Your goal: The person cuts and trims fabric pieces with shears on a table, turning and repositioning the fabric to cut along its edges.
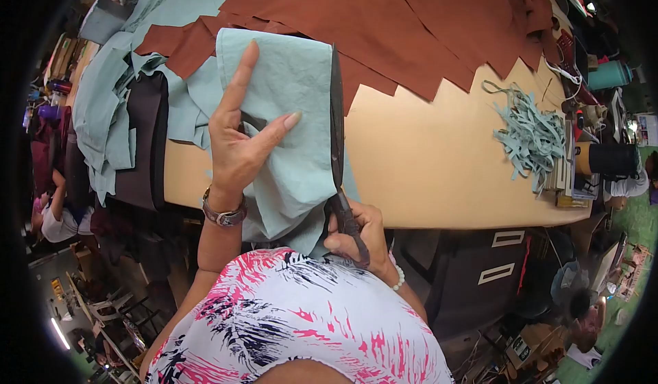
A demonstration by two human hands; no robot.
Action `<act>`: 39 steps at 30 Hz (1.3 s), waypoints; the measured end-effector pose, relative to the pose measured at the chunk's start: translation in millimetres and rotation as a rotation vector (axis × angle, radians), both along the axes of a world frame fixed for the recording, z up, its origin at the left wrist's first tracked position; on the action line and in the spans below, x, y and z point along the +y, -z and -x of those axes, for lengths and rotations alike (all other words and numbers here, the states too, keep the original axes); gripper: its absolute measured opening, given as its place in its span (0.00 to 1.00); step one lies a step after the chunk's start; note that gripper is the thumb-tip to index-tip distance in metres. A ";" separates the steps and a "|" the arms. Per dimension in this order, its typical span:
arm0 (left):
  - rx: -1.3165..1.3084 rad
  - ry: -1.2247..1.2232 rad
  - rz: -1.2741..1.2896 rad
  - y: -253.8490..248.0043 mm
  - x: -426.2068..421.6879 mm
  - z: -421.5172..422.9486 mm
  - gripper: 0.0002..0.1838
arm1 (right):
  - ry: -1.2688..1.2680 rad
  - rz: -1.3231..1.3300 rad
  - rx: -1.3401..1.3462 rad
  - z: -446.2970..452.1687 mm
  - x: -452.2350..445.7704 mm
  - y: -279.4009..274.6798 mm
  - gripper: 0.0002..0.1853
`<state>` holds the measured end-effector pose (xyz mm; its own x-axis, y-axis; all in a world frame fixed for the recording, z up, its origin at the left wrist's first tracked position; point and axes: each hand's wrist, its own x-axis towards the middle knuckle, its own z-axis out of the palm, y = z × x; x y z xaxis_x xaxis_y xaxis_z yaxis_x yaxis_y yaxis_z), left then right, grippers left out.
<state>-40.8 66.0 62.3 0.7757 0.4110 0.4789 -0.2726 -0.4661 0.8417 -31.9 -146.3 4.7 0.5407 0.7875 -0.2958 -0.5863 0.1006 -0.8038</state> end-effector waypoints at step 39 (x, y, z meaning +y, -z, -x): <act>0.040 0.157 0.451 -18.3 35.9 -1.8 0.25 | -0.032 0.091 -0.077 9.0 -5.3 -0.7 0.13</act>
<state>-39.0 101.9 80.6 0.8595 0.4472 0.2477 -0.2734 -0.0073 0.9619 -40.9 -151.6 5.3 0.5394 0.7768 -0.3251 -0.5243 0.0077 -0.8515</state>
